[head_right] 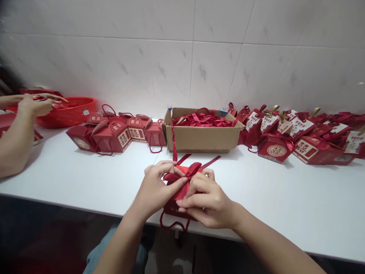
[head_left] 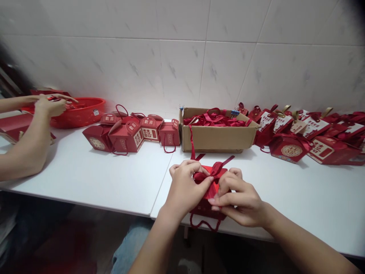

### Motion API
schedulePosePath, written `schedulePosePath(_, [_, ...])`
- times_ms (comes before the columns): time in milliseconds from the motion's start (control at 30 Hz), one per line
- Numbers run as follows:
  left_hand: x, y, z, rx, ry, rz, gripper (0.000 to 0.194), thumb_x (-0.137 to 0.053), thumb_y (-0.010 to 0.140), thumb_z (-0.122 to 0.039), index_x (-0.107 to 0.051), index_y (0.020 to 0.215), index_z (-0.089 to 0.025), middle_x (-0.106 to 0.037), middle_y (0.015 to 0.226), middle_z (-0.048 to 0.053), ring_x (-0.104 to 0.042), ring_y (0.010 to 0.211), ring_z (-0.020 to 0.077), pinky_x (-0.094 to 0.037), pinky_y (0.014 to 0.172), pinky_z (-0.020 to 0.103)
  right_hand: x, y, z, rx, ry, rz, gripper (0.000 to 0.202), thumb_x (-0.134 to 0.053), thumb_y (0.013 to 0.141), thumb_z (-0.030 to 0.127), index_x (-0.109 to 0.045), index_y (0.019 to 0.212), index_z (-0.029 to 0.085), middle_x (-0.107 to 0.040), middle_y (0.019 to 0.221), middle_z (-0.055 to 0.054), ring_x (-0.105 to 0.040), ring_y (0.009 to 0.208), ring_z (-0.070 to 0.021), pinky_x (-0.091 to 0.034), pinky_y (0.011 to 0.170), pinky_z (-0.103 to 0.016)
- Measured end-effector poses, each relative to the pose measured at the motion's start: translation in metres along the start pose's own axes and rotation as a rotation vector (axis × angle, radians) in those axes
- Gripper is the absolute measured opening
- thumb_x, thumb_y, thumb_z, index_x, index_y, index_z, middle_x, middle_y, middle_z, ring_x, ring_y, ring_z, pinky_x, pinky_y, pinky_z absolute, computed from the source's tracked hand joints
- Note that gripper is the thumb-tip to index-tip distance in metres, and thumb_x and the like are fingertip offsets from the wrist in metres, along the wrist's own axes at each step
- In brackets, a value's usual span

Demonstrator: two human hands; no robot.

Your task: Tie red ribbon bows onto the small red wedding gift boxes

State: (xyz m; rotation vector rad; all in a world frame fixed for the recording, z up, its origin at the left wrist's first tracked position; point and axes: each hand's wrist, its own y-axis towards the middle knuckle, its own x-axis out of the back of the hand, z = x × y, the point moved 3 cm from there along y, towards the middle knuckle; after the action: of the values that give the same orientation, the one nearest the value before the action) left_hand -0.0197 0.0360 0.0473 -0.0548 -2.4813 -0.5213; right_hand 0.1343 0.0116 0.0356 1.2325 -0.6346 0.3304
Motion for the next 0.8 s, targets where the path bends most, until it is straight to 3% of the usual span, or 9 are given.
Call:
schedulePosePath(167, [-0.002,0.0,0.002,-0.002,0.049,0.01,0.007,-0.065,0.073,-0.025,-0.064,0.066,-0.023,-0.072,0.083,0.0,-0.06,0.096,0.0245,-0.026,0.097,0.048,0.001,0.001,0.001,0.007,0.008,0.023,0.007,-0.062,0.083,0.014,-0.063,0.081,0.021,-0.056,0.064,0.002,-0.052,0.061,-0.0114,-0.034,0.073,-0.036])
schedulePosePath(433, [-0.002,0.003,0.004,-0.014,0.069,-0.029,0.009,-0.064,0.075,-0.024,-0.065,0.066,-0.024,-0.072,0.081,0.0,-0.059,0.1,0.0257,-0.029,0.095,0.046,0.003,0.003,0.01,0.035,0.069,0.05,0.01,-0.061,0.083,0.014,-0.065,0.088,0.023,-0.056,0.064,0.003,-0.055,0.061,-0.0107,-0.037,0.073,-0.036])
schedulePosePath(533, [-0.002,0.004,0.003,-0.009,0.07,-0.034,0.008,-0.065,0.074,-0.023,-0.065,0.066,-0.023,-0.07,0.08,0.001,-0.061,0.093,0.024,-0.033,0.092,0.043,0.004,0.003,0.013,0.056,0.083,0.065,0.009,-0.059,0.085,0.016,-0.065,0.087,0.023,-0.056,0.063,0.004,-0.054,0.059,-0.0099,-0.038,0.075,-0.036])
schedulePosePath(633, [0.0,0.005,0.003,0.011,0.036,-0.02,0.007,-0.064,0.073,-0.022,-0.064,0.066,-0.022,-0.067,0.078,0.001,-0.061,0.085,0.0218,-0.039,0.083,0.038,0.012,0.002,0.008,0.069,0.098,0.027,0.015,-0.056,0.089,0.034,-0.065,0.096,0.024,-0.059,0.071,0.0,-0.055,0.065,-0.0135,-0.039,0.073,-0.037])
schedulePosePath(733, [0.002,0.005,0.004,0.038,-0.023,0.004,0.008,-0.064,0.073,-0.023,-0.063,0.065,-0.021,-0.066,0.08,0.001,-0.06,0.084,0.0211,-0.042,0.079,0.035,0.026,0.0,-0.01,-0.105,0.105,-0.122,0.04,-0.048,0.087,0.055,-0.059,0.106,0.022,-0.057,0.086,-0.007,-0.054,0.078,-0.0208,-0.042,0.069,-0.038])
schedulePosePath(800, [0.003,0.005,0.005,0.048,-0.056,0.014,0.009,-0.063,0.073,-0.023,-0.062,0.065,-0.021,-0.067,0.083,0.001,-0.061,0.085,0.0204,-0.043,0.079,0.034,0.033,-0.001,-0.024,-0.274,0.064,-0.143,0.036,-0.056,0.083,0.054,-0.055,0.099,0.022,-0.053,0.083,-0.006,-0.05,0.075,-0.02,-0.043,0.065,-0.035])
